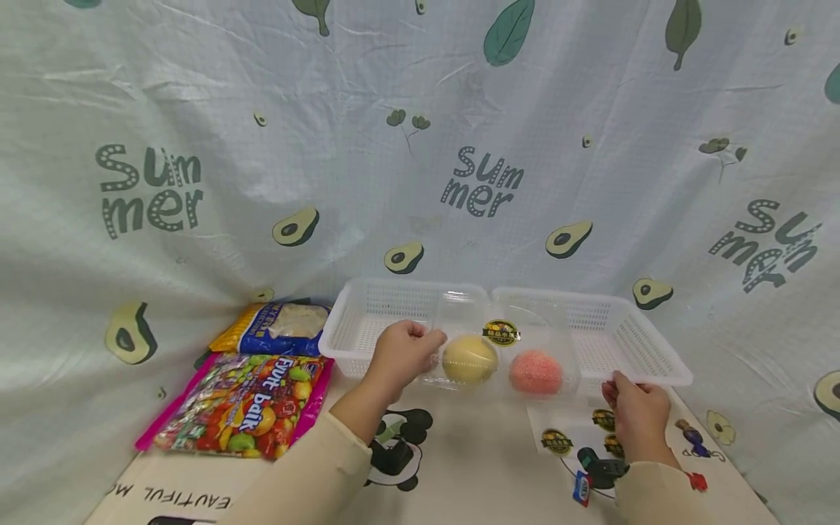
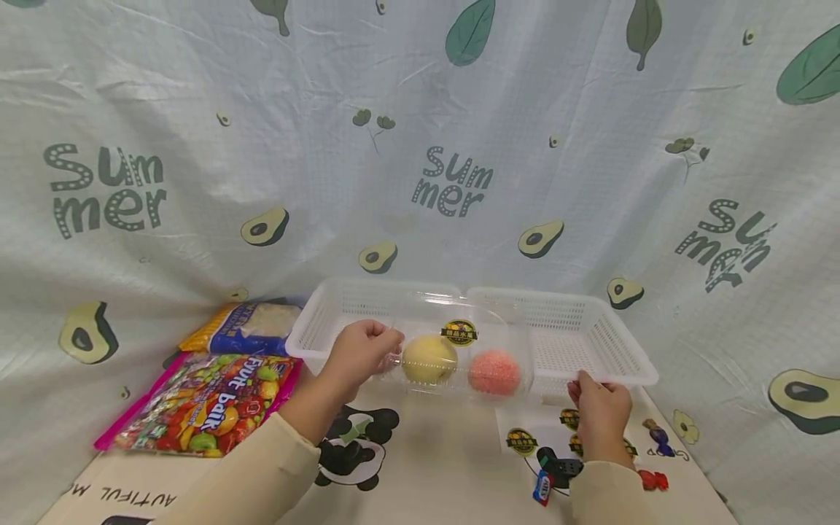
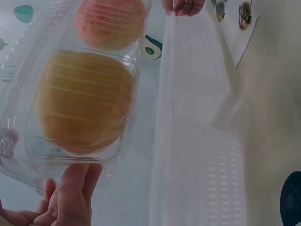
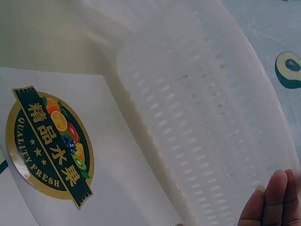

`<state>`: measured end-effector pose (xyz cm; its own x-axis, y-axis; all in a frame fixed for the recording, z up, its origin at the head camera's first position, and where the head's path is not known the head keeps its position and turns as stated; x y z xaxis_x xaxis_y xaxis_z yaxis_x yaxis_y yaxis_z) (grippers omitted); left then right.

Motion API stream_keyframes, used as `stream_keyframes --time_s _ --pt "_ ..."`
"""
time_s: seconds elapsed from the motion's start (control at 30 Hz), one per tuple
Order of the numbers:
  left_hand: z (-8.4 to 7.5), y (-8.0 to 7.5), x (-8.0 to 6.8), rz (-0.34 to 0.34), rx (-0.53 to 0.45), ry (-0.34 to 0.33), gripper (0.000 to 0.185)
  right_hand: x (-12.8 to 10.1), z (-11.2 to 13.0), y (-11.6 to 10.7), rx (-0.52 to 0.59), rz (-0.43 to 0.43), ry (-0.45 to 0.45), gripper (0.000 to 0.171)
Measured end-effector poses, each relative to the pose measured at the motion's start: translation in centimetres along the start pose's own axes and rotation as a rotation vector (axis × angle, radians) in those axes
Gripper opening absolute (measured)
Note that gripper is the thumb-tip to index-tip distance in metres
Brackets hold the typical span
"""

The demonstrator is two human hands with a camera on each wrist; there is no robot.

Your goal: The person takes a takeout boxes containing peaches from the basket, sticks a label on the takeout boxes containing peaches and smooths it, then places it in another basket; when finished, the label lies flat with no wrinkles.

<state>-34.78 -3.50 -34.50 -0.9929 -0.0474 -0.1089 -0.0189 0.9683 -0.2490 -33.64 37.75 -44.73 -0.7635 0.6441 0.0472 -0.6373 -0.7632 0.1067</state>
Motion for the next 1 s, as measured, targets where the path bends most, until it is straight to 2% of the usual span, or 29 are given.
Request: stream_keyframes --time_s 0.17,0.4,0.5,0.63,0.87,1.0 --pt "-1.1 2.0 1.7 -0.020 0.019 -0.003 0.027 0.0 -0.1 -0.1 -0.005 -0.002 -0.002 0.031" --pt "-2.7 5.1 4.1 -0.062 0.144 -0.023 0.032 0.1 -0.1 -0.2 -0.012 -0.009 -0.006 0.027" --pt "-3.3 6.4 5.1 -0.075 0.191 -0.041 0.037 0.2 -0.2 -0.2 -0.021 -0.002 -0.015 0.031" --pt "-4.2 7.9 6.0 -0.102 0.245 -0.045 0.038 0.2 -0.4 -0.2 -0.054 0.014 -0.027 0.040" --pt "-5.5 9.9 7.3 -0.141 0.315 -0.030 0.047 0.2 -0.6 -0.1 -0.028 0.025 -0.032 0.031" --pt "-5.6 11.5 8.0 -0.135 0.323 -0.045 0.048 0.4 -0.6 0.0 -0.015 0.015 -0.022 0.036"
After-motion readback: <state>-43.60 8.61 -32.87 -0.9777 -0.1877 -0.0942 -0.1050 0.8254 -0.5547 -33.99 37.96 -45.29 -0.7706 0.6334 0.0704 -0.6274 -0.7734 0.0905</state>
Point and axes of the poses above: each hand's wrist, its own x-axis towards the middle knuckle, its own y-axis out of the palm, z = x × y, the point moved 6 cm from there along x, towards the middle knuckle, and after that the axes turned 12 degrees about -y, right-handed, at the moved point
